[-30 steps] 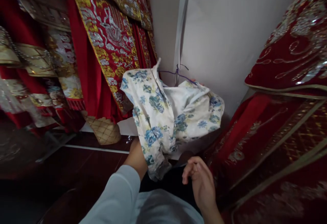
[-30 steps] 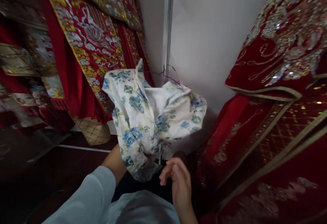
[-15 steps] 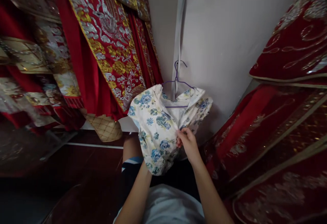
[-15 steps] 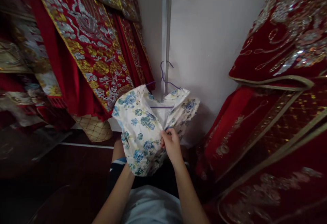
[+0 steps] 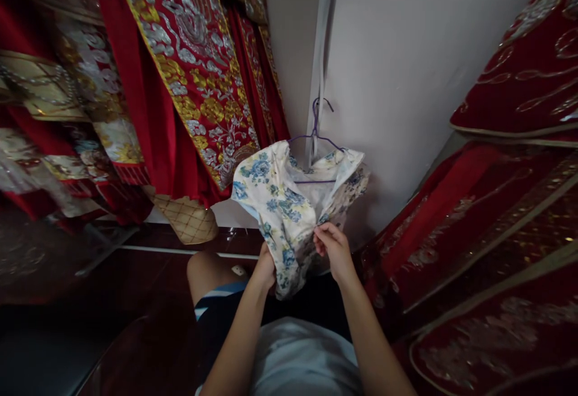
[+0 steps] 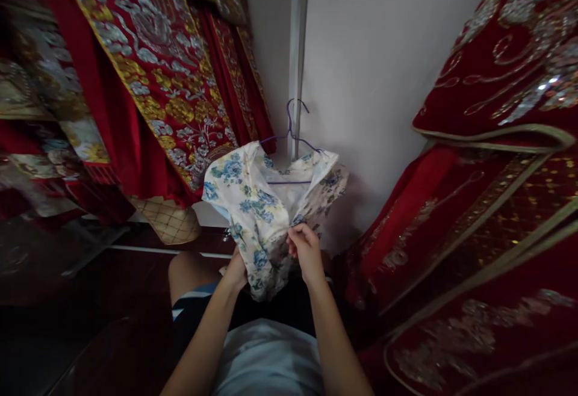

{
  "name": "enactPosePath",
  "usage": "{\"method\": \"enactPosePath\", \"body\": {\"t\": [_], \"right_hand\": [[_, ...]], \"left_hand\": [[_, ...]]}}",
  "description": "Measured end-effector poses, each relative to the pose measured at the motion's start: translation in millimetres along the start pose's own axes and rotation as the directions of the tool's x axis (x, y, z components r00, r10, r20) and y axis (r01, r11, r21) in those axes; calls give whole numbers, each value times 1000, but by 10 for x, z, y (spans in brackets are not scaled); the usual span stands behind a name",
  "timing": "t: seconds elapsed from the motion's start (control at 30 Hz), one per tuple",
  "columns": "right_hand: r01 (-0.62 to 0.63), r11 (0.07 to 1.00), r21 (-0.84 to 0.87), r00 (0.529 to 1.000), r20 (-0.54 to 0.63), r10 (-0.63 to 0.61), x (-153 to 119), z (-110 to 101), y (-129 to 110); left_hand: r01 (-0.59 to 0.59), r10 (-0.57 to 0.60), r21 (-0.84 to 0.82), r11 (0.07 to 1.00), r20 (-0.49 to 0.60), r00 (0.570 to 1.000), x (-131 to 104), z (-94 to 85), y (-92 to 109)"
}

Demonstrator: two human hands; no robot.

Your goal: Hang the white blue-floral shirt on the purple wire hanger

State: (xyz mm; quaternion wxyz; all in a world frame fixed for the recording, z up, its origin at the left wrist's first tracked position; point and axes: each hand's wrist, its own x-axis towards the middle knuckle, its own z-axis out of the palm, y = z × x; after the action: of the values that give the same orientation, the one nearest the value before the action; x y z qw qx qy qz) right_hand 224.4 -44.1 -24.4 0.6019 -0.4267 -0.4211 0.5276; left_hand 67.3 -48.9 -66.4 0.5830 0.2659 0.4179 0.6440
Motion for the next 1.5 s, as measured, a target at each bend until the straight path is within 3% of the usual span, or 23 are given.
{"method": "enactPosePath", "body": {"t": [0.1,0.13,0.2,0.23,0.27,0.3,0.37,0.43,0.53,0.63,0.77,0.97,1.07,1.17,1.23,1.3,1.43,1.5], "right_hand": [[7,999,49,998,-62,-4,-59,-16,10],[-5,998,65,998,-62,9,-74,-10,22],[-34,995,89,998,-41,38,-99,20,45],[-40,995,91,999,-30,43,-109,43,52],[-37,996,87,999,-21,39,-118,70,56],[-29,997,77,999,-11,30,-127,98,58],[-6,998,56,1000,10,5,-145,149,54],[-1,999,48,999,34,-1,-158,179,43],[-47,998,52,996,73,43,-137,181,-3],[-113,989,91,989,107,104,3,173,-122],[-101,980,170,994,48,94,436,242,-436],[-14,977,213,1000,-10,17,1115,531,-1043],[31,975,219,999,-30,-26,1210,660,-1206],[80,982,172,997,-28,-76,1156,703,-1222],[126,982,138,992,-10,-126,1086,684,-1192],[176,978,111,984,-8,-176,1015,645,-1171],[253,966,53,967,-19,-252,899,579,-1197],[289,956,40,957,-3,-289,867,559,-1216]], "left_hand": [[-108,99,-31,994,-205,974,139,-147,-61],[-205,195,-4,979,-298,935,158,-185,-85],[-420,450,167,892,-408,794,140,-218,-132],[-506,582,287,813,-381,719,104,-206,-154],[-572,689,397,718,-286,666,59,-172,-174],[-622,753,478,620,-139,644,9,-117,-193],[-699,746,529,481,173,643,-79,37,-227],[-728,667,510,458,345,661,-124,202,-252],[-699,602,479,531,367,709,-121,351,-256],[-680,547,461,570,404,733,-81,351,-220],[-673,487,486,558,464,740,0,267,-175],[-638,406,514,574,499,766,88,182,-232],[-633,364,536,558,528,768,79,96,-284],[-643,332,563,520,560,759,114,47,-213],[-696,340,548,464,615,711,187,109,-41],[-770,423,497,400,645,636,296,272,236],[-889,679,382,253,584,445,569,774,923],[-919,695,356,170,618,368,696,1003,1201]]}}
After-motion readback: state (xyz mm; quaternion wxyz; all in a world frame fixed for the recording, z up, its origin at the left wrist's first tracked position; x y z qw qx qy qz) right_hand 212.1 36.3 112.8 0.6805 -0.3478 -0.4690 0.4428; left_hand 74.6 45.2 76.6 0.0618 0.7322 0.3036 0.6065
